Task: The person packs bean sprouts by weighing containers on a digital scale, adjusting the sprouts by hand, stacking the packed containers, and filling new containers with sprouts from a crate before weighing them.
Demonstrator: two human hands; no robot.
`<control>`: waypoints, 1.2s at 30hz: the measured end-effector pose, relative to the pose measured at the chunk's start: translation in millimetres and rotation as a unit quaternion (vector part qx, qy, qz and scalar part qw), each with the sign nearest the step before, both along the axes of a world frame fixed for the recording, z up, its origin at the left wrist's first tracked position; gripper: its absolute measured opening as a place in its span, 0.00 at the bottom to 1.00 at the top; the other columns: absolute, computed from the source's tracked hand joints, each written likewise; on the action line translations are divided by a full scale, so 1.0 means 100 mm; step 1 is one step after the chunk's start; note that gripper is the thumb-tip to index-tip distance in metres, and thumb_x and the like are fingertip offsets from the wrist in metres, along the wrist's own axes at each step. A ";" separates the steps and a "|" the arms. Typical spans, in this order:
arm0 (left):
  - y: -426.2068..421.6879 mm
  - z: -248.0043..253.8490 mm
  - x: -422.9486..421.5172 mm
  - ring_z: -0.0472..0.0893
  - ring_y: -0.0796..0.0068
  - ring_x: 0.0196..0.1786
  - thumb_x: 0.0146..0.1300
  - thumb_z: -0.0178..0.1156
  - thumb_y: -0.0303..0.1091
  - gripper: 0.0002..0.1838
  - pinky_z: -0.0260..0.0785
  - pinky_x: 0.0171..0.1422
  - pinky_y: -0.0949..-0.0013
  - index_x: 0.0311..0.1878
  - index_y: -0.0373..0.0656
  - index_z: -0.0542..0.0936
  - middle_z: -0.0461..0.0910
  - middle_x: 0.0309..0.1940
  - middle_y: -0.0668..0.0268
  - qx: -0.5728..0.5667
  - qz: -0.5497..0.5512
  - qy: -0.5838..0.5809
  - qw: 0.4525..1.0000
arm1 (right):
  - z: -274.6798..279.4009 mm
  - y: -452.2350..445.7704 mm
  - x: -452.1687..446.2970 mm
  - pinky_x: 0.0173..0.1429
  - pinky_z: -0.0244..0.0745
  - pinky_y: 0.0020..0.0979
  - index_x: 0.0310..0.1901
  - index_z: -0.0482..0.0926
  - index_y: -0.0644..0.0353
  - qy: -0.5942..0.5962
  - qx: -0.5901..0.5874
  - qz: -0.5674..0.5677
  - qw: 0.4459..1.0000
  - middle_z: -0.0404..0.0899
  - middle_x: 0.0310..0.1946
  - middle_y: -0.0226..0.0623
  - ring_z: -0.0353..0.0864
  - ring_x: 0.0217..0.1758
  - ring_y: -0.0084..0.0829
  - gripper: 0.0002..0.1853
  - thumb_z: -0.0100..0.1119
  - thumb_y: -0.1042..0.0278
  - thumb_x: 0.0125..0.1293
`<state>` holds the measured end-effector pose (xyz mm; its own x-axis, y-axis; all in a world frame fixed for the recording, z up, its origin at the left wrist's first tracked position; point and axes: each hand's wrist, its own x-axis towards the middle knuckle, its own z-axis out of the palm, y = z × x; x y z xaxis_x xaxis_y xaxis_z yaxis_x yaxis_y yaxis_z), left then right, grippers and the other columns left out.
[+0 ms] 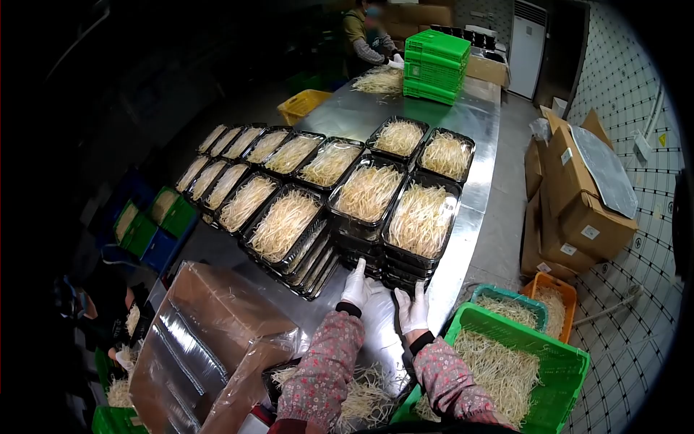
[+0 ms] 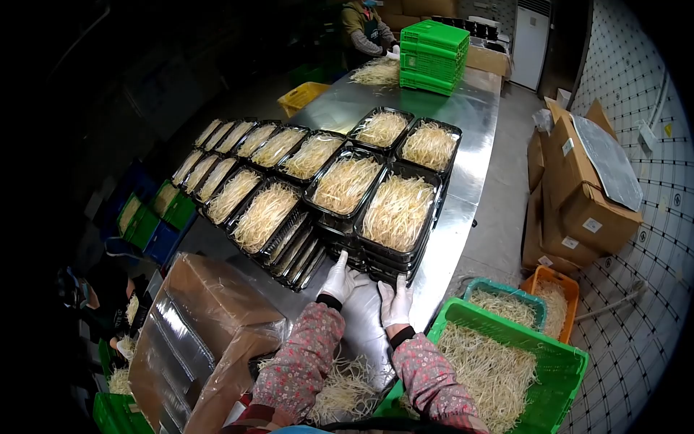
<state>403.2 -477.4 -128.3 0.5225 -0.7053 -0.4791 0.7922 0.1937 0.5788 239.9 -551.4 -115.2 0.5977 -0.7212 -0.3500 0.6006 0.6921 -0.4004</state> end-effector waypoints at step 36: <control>-0.36 0.37 -0.32 0.49 0.49 0.79 0.65 0.62 0.58 0.52 0.62 0.71 0.40 0.78 0.37 0.46 0.43 0.78 0.47 0.100 0.057 -0.047 0.992 | -0.33 -0.77 0.17 0.57 0.81 0.47 0.76 0.46 0.53 0.079 -0.019 0.062 0.995 0.56 0.71 0.48 0.70 0.65 0.56 0.47 0.68 0.52 0.66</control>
